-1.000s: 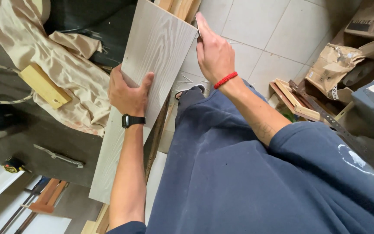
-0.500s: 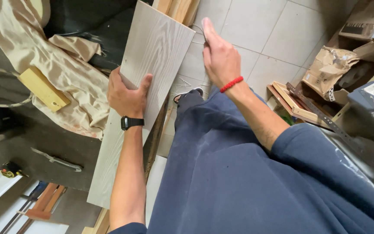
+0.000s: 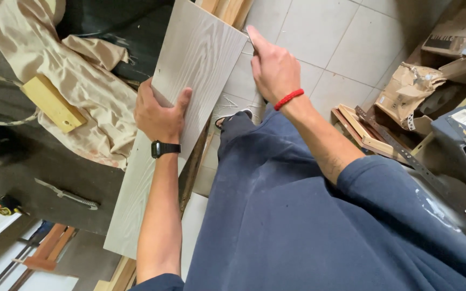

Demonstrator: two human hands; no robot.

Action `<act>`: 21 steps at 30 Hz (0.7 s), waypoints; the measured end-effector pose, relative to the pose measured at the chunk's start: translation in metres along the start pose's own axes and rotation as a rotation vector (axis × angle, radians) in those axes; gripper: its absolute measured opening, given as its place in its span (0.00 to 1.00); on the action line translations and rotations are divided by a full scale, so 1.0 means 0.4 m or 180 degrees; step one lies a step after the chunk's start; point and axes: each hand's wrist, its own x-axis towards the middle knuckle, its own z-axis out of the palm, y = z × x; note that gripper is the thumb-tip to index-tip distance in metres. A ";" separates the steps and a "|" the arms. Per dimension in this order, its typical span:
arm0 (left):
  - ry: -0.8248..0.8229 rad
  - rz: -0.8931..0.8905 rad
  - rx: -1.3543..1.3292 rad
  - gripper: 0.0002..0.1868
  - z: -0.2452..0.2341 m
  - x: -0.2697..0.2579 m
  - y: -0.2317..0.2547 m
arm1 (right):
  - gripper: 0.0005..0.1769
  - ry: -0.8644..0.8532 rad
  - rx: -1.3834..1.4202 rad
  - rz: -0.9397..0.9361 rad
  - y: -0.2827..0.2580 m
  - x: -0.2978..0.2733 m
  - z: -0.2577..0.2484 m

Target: Trimming the edges of a laminated board with a utility knife and sanding the edges with a sanding disc

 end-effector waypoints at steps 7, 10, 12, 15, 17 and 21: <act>0.0068 0.0057 0.0072 0.44 0.007 -0.006 -0.005 | 0.27 -0.0302 0.0118 0.0244 0.010 0.020 0.010; 0.0098 0.0056 0.0059 0.44 0.001 -0.002 -0.001 | 0.25 -0.0419 0.0035 0.0337 0.014 0.014 -0.026; 0.0091 0.0021 0.0052 0.44 0.006 0.003 0.001 | 0.23 -0.0324 0.0104 0.0293 0.005 0.010 -0.038; 0.0156 0.0113 0.0079 0.43 0.007 -0.010 -0.006 | 0.29 -0.0256 -0.0144 0.0147 0.003 0.017 -0.003; 0.0066 0.0022 0.0077 0.44 0.009 -0.001 -0.004 | 0.23 -0.0559 -0.0145 0.0215 0.030 0.047 -0.007; 0.0100 0.0052 0.0142 0.44 0.007 -0.007 -0.001 | 0.22 -0.0265 0.0090 0.0227 0.013 0.007 -0.035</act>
